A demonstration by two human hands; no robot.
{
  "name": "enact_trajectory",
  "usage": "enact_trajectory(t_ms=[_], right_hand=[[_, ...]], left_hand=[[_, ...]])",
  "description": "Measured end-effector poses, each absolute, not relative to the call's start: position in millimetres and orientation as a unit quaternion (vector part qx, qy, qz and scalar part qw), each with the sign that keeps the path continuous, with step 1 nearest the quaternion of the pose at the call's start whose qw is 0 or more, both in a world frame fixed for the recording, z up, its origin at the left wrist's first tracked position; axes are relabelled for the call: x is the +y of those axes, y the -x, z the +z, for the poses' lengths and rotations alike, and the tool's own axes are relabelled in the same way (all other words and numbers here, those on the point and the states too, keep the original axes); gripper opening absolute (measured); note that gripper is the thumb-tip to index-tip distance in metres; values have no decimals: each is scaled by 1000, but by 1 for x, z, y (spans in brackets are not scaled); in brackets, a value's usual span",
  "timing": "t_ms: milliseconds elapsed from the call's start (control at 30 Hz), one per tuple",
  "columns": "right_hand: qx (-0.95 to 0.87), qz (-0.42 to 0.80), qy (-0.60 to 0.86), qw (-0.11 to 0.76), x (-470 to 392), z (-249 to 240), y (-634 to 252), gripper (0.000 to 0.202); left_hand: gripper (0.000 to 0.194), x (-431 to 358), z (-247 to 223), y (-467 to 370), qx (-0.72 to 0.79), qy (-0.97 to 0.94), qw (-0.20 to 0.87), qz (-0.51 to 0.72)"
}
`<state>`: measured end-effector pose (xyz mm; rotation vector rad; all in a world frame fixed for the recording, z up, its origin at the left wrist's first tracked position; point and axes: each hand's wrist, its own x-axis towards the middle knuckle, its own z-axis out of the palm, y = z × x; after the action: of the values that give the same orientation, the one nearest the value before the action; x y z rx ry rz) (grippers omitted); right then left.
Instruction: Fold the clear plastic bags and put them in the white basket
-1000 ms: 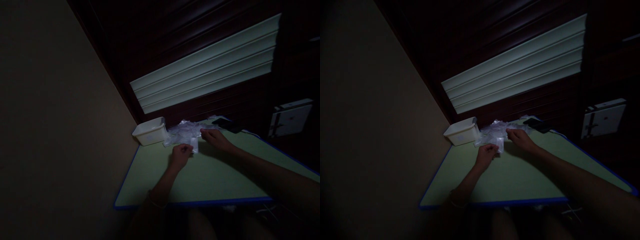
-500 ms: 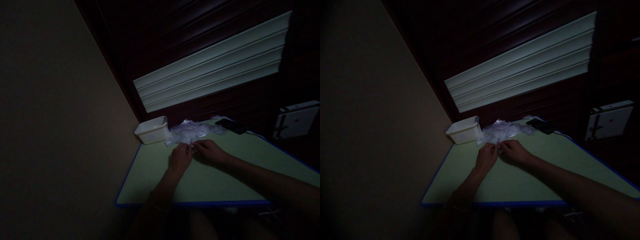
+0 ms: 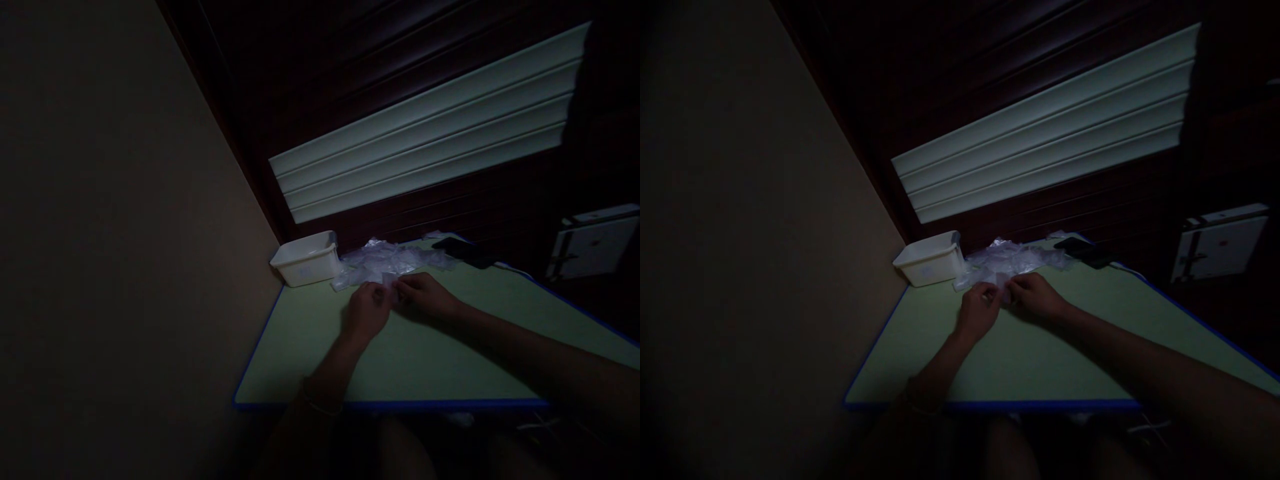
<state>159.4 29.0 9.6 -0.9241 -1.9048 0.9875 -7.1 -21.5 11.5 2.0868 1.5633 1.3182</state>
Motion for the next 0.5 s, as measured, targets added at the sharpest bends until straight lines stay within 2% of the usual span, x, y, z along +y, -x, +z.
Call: enact_trajectory(t_ms=[133,267,500], right_hand=[[-743,416,353,387,28,14,-160,42],[-747,431,341,374,26,14,-161,41],[-713,466,323,412,24,13,-162,31]], left_hand=[[27,-10,11,11,538,-609,238,532],[37,-4,8,13,506,-553,389,536],[33,-3,5,12,485,-531,424,550]])
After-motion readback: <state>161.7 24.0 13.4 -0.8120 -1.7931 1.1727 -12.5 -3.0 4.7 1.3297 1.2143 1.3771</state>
